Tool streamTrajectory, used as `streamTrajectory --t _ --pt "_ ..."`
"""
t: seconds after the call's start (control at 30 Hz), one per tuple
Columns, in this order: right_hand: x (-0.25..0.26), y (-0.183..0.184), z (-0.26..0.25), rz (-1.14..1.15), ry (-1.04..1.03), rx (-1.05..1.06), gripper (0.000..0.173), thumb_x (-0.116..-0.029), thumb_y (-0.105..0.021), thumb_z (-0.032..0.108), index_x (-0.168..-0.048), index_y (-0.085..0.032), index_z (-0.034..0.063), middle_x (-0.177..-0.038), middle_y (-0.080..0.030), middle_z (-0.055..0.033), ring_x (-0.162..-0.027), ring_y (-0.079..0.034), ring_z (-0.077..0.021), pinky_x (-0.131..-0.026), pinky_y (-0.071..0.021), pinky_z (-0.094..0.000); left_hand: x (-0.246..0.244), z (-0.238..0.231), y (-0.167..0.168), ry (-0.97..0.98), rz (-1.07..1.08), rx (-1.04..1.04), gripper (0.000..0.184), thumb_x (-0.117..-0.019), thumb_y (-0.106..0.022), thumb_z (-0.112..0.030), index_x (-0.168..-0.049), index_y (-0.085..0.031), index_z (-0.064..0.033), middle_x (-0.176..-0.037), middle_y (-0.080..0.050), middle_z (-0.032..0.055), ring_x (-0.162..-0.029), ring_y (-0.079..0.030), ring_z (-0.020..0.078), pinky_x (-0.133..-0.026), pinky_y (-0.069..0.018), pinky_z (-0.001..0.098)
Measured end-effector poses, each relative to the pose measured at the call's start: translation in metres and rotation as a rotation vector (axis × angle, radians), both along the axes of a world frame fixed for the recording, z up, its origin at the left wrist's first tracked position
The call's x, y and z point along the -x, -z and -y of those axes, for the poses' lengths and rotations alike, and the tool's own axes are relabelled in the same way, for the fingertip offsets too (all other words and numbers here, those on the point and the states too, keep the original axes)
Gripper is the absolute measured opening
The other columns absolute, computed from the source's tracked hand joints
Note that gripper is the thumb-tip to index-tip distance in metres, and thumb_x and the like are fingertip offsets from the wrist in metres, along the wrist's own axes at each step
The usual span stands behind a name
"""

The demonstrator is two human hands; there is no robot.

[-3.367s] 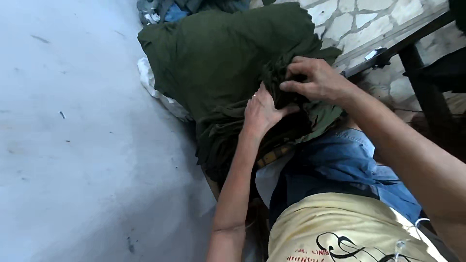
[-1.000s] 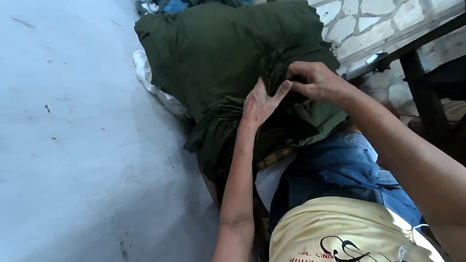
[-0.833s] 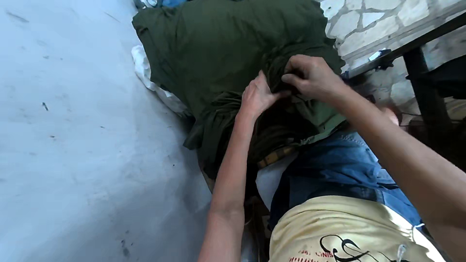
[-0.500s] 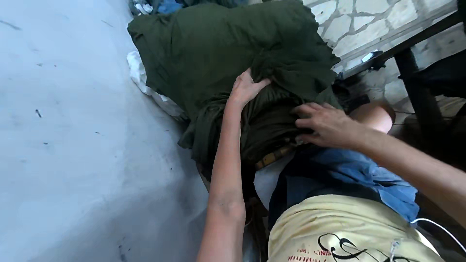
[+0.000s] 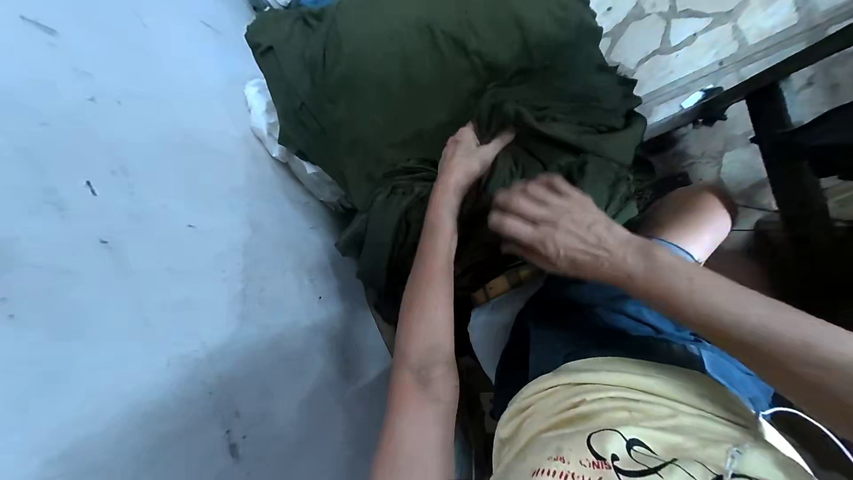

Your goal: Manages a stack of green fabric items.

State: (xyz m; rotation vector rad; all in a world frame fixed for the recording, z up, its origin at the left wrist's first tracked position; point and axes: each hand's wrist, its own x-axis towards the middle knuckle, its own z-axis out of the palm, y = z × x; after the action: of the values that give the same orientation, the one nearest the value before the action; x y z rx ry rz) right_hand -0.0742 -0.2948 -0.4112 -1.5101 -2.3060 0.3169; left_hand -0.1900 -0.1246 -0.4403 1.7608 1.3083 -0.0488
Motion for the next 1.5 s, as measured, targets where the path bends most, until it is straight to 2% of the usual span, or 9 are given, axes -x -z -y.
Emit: streamTrajectory --t 0.13,0.33,0.4,0.6,0.73,0.83,1.03,1.3,1.5 --pt "-0.027 0.015 0.024 0.032 0.005 0.409 0.027 -0.0908 -0.077 0.031 -0.106 -0.073 0.0088 -0.143 -0.058 -0.0154 -0.136 -0.052 -0.0394 -0.101 -0.0461 -0.0627 0.001 -0.020 0.008 0.002 0.161 0.094 0.063 -0.0958 -0.068 -0.048 -0.141 -0.057 -0.0058 -0.136 -0.063 0.0156 -0.131 -0.057 0.0239 -0.113 -0.0422 0.0481" --pt "-0.072 -0.016 -0.034 -0.388 0.065 0.382 0.022 -0.0998 -0.063 0.016 -0.101 -0.072 -0.0040 -0.111 -0.065 -0.0215 -0.100 -0.066 -0.0345 -0.089 -0.0538 -0.0528 0.020 0.020 -0.028 0.317 0.300 0.085 0.098 -0.0829 -0.081 -0.043 -0.155 -0.030 -0.0002 -0.145 -0.055 0.0167 -0.134 -0.054 0.0167 -0.115 -0.0425 0.0359" --pt "-0.065 -0.012 -0.052 -0.384 0.148 0.343 0.024 -0.1013 -0.061 0.017 -0.101 -0.071 -0.0050 -0.102 -0.065 -0.0211 -0.093 -0.066 -0.0344 -0.084 -0.0533 -0.0521 0.015 0.037 -0.032 0.291 0.148 -0.066 0.109 -0.0762 -0.087 -0.048 -0.156 -0.029 0.0004 -0.144 -0.055 0.0205 -0.134 -0.054 0.0285 -0.113 -0.0428 0.0488" --pt "-0.015 0.001 -0.024 -0.037 0.158 -0.013 0.025 -0.1041 -0.054 0.018 -0.122 -0.065 0.0056 -0.125 -0.065 -0.0198 -0.120 -0.061 -0.0395 -0.097 -0.0498 -0.0548 -0.003 0.006 -0.004 0.090 -0.093 -0.072 0.071 -0.0925 -0.070 -0.051 -0.140 -0.054 -0.0015 -0.127 -0.066 0.0229 -0.122 -0.062 0.0381 -0.103 -0.0461 0.0610" --pt "-0.055 0.026 0.010 -0.070 0.141 0.484 0.045 -0.0982 -0.063 0.049 -0.114 -0.070 0.0073 -0.136 -0.059 -0.0220 -0.127 -0.056 -0.0456 -0.098 -0.0472 -0.0659 0.000 -0.021 0.003 0.053 0.102 0.119 0.071 -0.0947 -0.069 -0.050 -0.149 -0.049 -0.0079 -0.143 -0.059 0.0163 -0.136 -0.053 0.0255 -0.116 -0.0393 0.0490" --pt "-0.084 0.008 0.000 -0.266 0.086 0.567 0.033 -0.1010 -0.063 0.031 -0.109 -0.072 0.0009 -0.131 -0.061 -0.0225 -0.122 -0.059 -0.0420 -0.100 -0.0485 -0.0609 0.003 -0.014 0.004 0.073 0.166 0.077 0.069 -0.0949 -0.071 -0.045 -0.147 -0.050 -0.0058 -0.141 -0.060 0.0163 -0.134 -0.055 0.0235 -0.116 -0.0401 0.0463" --pt "-0.073 0.001 -0.050 -0.445 0.238 0.361 0.027 -0.1019 -0.058 0.016 -0.093 -0.068 -0.0073 -0.112 -0.060 -0.0218 -0.101 -0.061 -0.0301 -0.090 -0.0508 -0.0452 0.006 0.046 -0.036 0.235 -0.028 -0.127 0.126 -0.0707 -0.087 -0.059 -0.159 -0.021 0.0016 -0.151 -0.047 0.0244 -0.140 -0.047 0.0358 -0.115 -0.0378 0.0551" --pt "-0.025 0.008 -0.012 -0.121 0.193 0.063 0.031 -0.1012 -0.060 0.028 -0.118 -0.066 0.0024 -0.131 -0.062 -0.0217 -0.124 -0.060 -0.0399 -0.101 -0.0497 -0.0552 -0.014 0.004 -0.007 0.042 -0.172 -0.070 0.078 -0.0855 -0.076 -0.055 -0.141 -0.055 -0.0040 -0.127 -0.066 0.0221 -0.121 -0.062 0.0394 -0.100 -0.0466 0.0638" --pt "-0.063 0.026 0.024 -0.308 0.114 0.481 0.035 -0.0921 -0.073 0.038 -0.098 -0.072 0.0033 -0.133 -0.061 -0.0193 -0.121 -0.060 -0.0385 -0.096 -0.0505 -0.0577 -0.009 -0.005 0.002 0.049 -0.059 -0.067 0.092 -0.0817 -0.079 -0.058 -0.149 -0.047 -0.0045 -0.136 -0.062 0.0219 -0.131 -0.057 0.0369 -0.108 -0.0423 0.0608"
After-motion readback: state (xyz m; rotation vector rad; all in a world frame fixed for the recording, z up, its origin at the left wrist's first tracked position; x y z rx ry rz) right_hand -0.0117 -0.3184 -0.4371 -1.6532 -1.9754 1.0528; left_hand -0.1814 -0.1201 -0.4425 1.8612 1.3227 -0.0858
